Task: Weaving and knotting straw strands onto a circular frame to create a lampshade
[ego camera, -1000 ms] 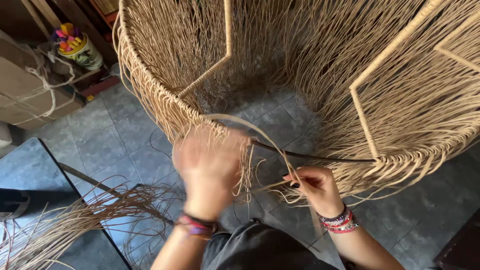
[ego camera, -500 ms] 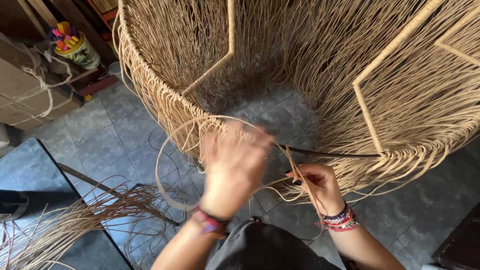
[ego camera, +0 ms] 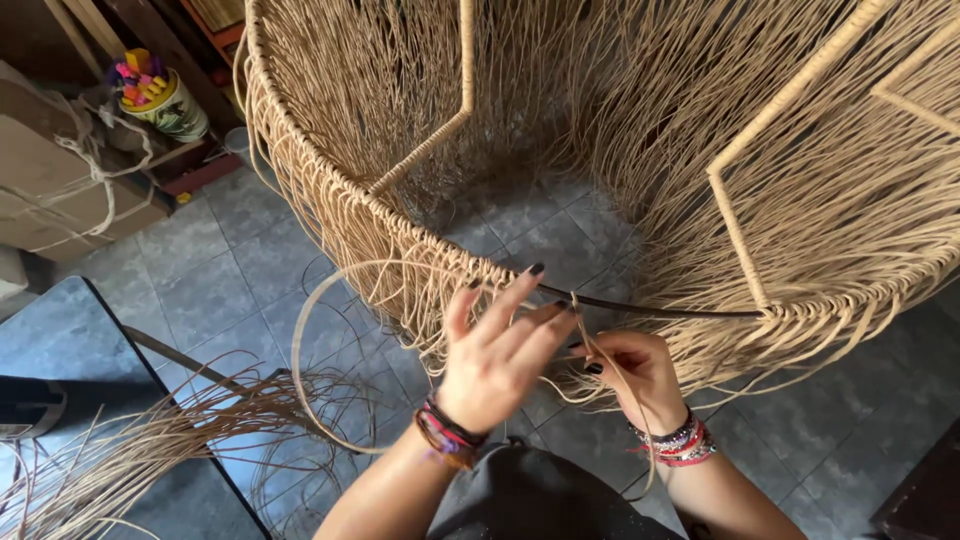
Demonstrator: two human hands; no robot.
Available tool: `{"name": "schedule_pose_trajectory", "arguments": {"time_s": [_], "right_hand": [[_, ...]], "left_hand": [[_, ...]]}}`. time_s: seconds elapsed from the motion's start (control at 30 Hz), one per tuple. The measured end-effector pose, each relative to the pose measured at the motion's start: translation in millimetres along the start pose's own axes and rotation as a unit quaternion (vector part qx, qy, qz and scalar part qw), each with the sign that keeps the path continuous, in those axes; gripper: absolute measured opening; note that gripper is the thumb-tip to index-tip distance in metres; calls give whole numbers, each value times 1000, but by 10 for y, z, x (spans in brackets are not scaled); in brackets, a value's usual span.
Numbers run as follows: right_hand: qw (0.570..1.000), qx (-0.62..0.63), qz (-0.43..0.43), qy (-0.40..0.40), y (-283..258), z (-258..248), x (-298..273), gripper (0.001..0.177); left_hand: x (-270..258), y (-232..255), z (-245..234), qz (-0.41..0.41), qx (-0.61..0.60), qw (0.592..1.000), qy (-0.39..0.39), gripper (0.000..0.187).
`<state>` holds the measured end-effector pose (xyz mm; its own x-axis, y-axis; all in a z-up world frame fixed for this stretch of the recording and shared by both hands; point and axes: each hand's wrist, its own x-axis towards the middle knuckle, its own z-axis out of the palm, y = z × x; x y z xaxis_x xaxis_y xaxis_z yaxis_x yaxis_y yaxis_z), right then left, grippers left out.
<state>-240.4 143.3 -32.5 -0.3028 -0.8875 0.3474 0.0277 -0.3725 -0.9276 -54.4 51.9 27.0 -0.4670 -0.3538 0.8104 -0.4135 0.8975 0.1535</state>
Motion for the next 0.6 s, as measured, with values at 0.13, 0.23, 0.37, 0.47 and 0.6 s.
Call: {"name": "schedule_pose_trajectory", "arguments": {"time_s": [0.13, 0.23, 0.37, 0.47, 0.6], "right_hand": [[999, -7, 49, 20, -43, -13, -4, 18], [998, -21, 44, 29, 131, -62, -67, 21], [999, -18, 41, 32, 182, -10, -84, 21], [998, -17, 38, 40, 96, 54, -88, 22], [997, 37, 41, 45, 79, 145, -62, 22]], "left_hand": [[-140, -468, -489, -38, 71, 997, 19, 12], [-30, -386, -592, -88, 172, 980, 42, 15], [76, -84, -223, 13, 56, 998, -36, 11], [-24, -141, -192, -21, 32, 998, -41, 10], [-62, -195, -310, -43, 65, 993, -85, 25]]}}
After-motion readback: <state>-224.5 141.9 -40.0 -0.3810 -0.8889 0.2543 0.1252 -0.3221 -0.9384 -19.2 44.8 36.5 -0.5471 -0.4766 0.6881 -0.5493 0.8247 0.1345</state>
